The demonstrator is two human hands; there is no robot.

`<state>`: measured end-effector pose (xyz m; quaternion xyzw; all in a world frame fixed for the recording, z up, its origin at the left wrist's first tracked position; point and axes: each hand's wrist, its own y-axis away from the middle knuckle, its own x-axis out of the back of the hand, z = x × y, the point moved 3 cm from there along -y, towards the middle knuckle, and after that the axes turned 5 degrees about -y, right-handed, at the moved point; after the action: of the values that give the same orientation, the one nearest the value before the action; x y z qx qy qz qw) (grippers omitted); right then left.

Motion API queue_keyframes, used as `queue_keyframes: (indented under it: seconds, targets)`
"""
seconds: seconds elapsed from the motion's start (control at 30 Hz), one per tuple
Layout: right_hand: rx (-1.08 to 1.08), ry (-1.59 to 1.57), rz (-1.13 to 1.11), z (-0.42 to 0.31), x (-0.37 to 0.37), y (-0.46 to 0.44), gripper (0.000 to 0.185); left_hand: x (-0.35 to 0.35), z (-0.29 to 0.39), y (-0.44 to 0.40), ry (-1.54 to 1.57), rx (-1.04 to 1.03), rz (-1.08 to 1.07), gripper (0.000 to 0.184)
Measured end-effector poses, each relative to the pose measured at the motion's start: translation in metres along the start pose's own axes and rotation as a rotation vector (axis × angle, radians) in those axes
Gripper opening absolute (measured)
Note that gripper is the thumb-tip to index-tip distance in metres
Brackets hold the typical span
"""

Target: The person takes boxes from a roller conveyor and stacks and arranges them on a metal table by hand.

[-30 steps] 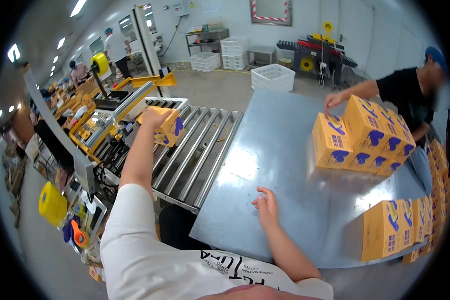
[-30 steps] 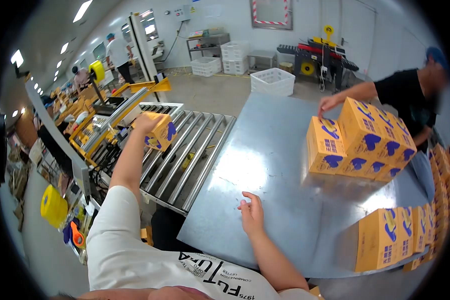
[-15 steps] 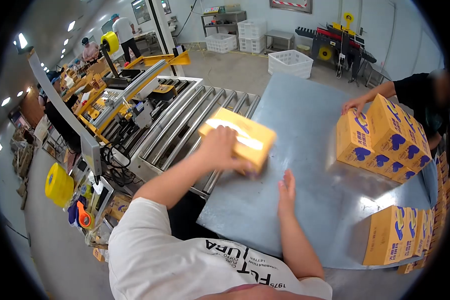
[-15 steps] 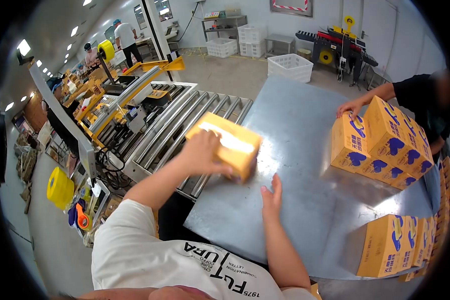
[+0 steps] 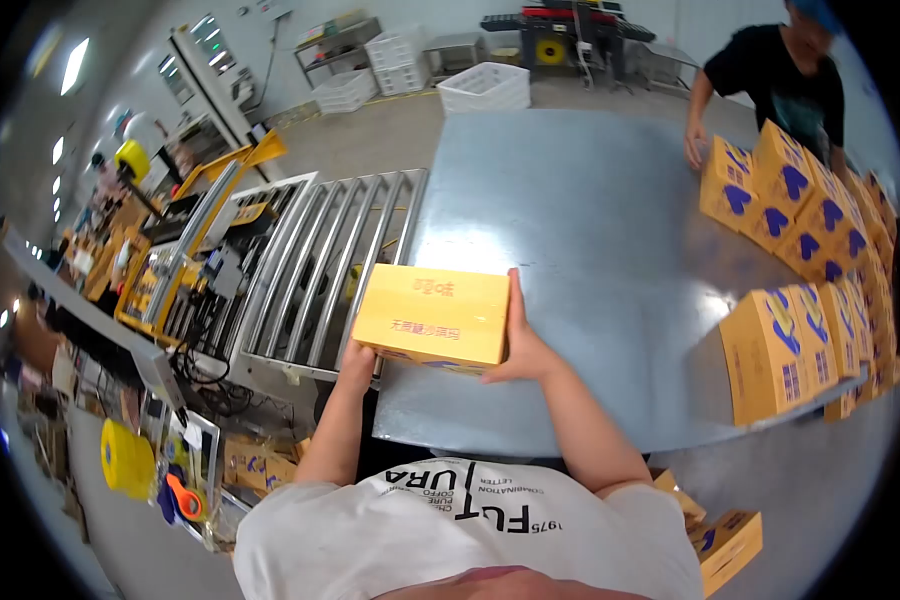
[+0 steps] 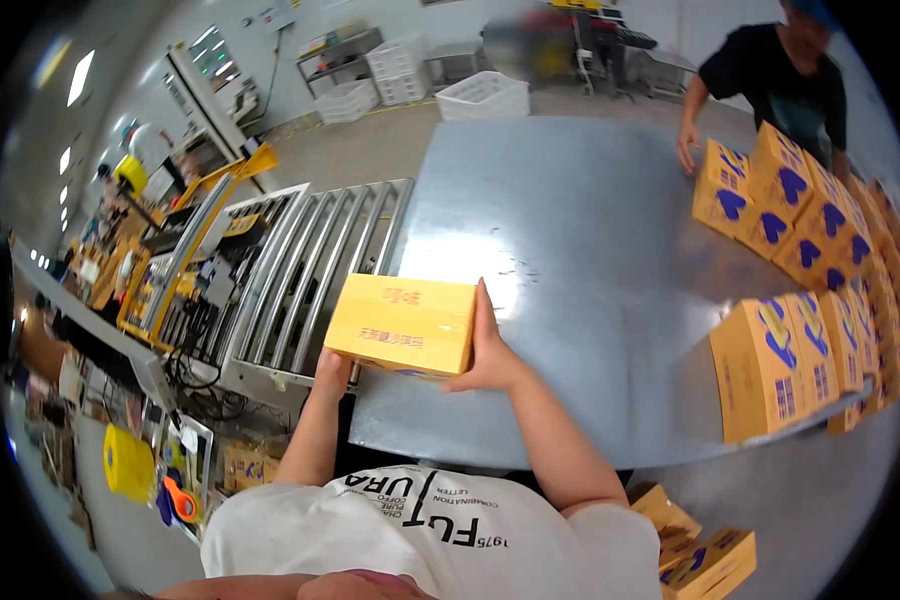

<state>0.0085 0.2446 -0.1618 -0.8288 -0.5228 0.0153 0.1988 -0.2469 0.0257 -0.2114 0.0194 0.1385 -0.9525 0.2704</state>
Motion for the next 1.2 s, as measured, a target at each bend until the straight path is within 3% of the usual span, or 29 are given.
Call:
queue_keyframes:
  seconds: [0.1, 0.17, 0.23, 0.37, 0.43, 0.47, 0.57, 0.67, 0.8, 0.87, 0.97, 1.03, 1.1, 1.17, 1.2]
  targets:
    - [-0.18, 0.235, -0.076, -0.008, 0.011, 0.002, 0.169, -0.018, 0.01, 0.003, 0.013, 0.085, 0.1, 0.077]
    - [-0.099, 0.102, 0.011, -0.02, 0.017, 0.003, 0.162, -0.028, 0.032, 0.001, 0.015, 0.134, 0.136, 0.074]
    - [0.031, -0.101, 0.077, -0.033, 0.031, 0.002, 0.157, -0.017, 0.055, -0.005, 0.049, -0.066, 0.044, 0.077]
    - [0.263, -0.934, 0.282, -0.062, 0.051, 0.014, 0.127, -0.053, 0.172, 0.0, 0.229, -0.457, -0.106, 0.082]
    - [0.177, -1.266, 0.216, -0.06, 0.051, 0.023, 0.1, -0.067, 0.191, 0.003, -0.119, -0.626, 0.055, 0.078]
    - [0.295, -1.245, 0.207, -0.077, 0.051, 0.031, 0.085, -0.069, 0.186, 0.002, -0.192, -0.662, 0.044, 0.072]
    - [0.336, -1.143, 0.451, -0.112, 0.067, 0.059, 0.091, -0.087, 0.136, -0.004, 0.08, -0.388, -0.163, 0.065]
    - [0.433, -1.35, 0.377, -0.141, 0.103, 0.102, 0.088, -0.125, 0.075, 0.005, 0.044, -0.018, -0.214, 0.058]
    - [0.511, -1.203, 0.59, -0.188, 0.134, 0.185, 0.087, -0.184, 0.037, 0.019, -0.064, 0.258, -0.334, 0.047]
    - [0.567, -1.099, 0.678, -0.211, 0.143, 0.238, 0.087, -0.2, 0.029, 0.014, -0.088, 0.221, -0.413, 0.042]
    - [0.903, -1.227, 0.514, -0.245, 0.142, 0.339, 0.085, -0.221, 0.023, 0.001, -0.131, 0.187, -0.48, 0.046]
    - [1.032, -0.929, 0.624, -0.275, 0.126, 0.411, 0.079, -0.234, 0.024, -0.005, -0.115, 0.224, -0.515, 0.047]
    - [1.194, -0.749, 0.964, -0.289, 0.099, 0.504, 0.076, -0.245, 0.026, -0.01, -0.136, 0.227, -0.548, 0.048]
    - [1.028, -0.301, 2.03, -0.314, 0.064, 0.573, 0.072, -0.253, 0.027, -0.01, -0.156, 0.214, -0.555, 0.048]
    - [1.015, -0.194, 2.111, -0.308, 0.048, 0.622, 0.07, -0.256, 0.024, -0.009, -0.16, 0.209, -0.548, 0.049]
